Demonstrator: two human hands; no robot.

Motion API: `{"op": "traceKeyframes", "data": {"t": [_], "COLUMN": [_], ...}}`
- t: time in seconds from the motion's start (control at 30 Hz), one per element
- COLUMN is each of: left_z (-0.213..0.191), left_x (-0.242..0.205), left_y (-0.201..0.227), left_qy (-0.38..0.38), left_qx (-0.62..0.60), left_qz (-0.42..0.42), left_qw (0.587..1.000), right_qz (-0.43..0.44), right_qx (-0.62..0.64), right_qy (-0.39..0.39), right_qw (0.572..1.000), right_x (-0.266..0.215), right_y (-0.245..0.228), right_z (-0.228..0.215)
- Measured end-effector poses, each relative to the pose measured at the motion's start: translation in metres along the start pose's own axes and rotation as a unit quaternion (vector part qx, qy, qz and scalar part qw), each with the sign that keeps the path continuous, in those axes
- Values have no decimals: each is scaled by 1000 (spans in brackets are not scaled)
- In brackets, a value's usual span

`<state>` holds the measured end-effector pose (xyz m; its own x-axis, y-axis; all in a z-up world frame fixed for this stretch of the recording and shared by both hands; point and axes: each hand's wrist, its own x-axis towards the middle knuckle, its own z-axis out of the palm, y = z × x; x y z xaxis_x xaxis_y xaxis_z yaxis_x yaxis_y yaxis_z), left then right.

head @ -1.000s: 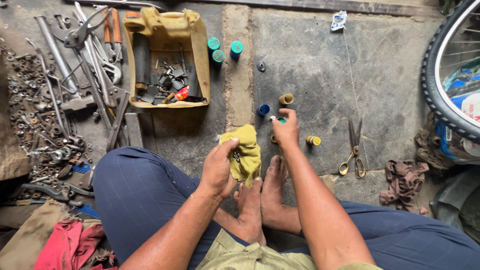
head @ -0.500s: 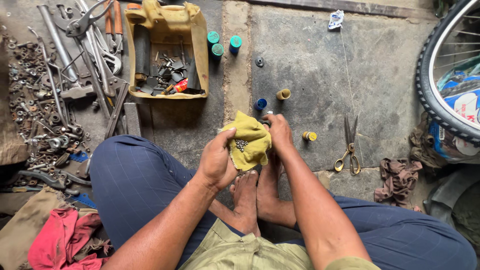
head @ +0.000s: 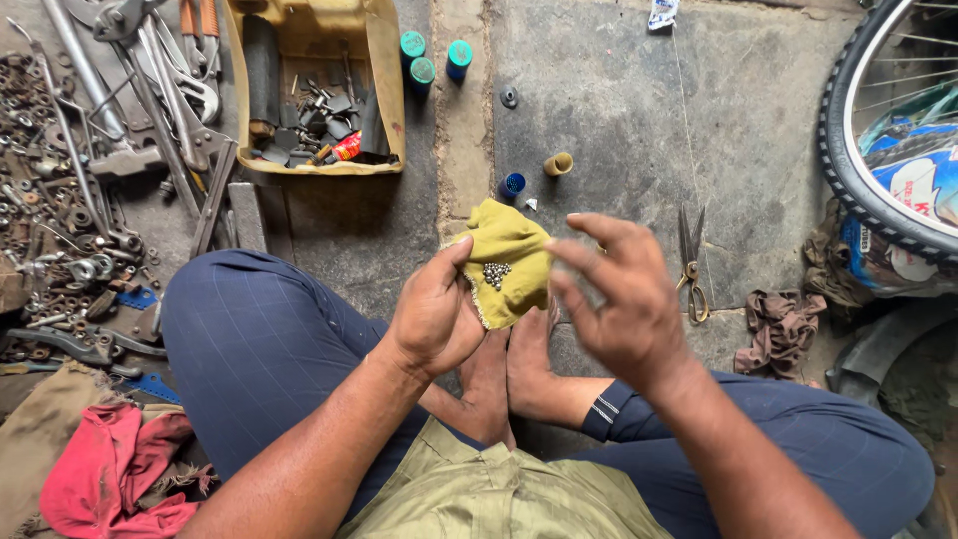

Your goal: The person sits on the floor and uses a yellow cloth to hold and sort small metal ball bearings. They repeatedly pick up individual bearings, inspect them, and place them into small containers or back onto the cloth.

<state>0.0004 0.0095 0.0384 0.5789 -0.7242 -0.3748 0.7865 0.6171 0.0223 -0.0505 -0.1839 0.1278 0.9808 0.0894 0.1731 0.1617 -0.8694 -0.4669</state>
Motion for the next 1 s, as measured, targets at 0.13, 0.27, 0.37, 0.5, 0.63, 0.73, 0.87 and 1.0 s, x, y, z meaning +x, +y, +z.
{"op": "traceKeyframes", "data": {"t": [0.13, 0.27, 0.37, 0.5, 0.63, 0.73, 0.87, 1.0], "left_z": [6, 10, 10, 6, 0, -1, 0, 0], "left_x": [-7, -10, -12, -11, -9, -8, -9, -8], "left_y": [-1, -2, -1, -2, -6, -7, -7, -9], "left_qy": [-25, -40, -50, -49, -76, -65, -67, -56], "left_qx": [7, -4, -6, -19, -29, -21, -18, -11], "left_qz": [7, -1, -1, 8, 16, 10, 5, 8], "left_qw": [1000, 999, 999, 999, 997, 998, 998, 998], "right_qz": [-59, -88, -108, -84, -17, -5, -24, -34], "right_qx": [-26, -48, -59, -53, 16, 26, -4, -29], "right_qy": [-2, -3, -10, -1, 19, 17, 6, -1], "right_qw": [998, 995, 992, 995, 1000, 1000, 1000, 999], "right_x": [-11, -15, -14, -14, -9, -5, 3, 3], "right_y": [-27, -27, -23, -21, -24, -29, -33, -33], "right_z": [9, 21, 27, 27, 27, 27, 29, 33]}}
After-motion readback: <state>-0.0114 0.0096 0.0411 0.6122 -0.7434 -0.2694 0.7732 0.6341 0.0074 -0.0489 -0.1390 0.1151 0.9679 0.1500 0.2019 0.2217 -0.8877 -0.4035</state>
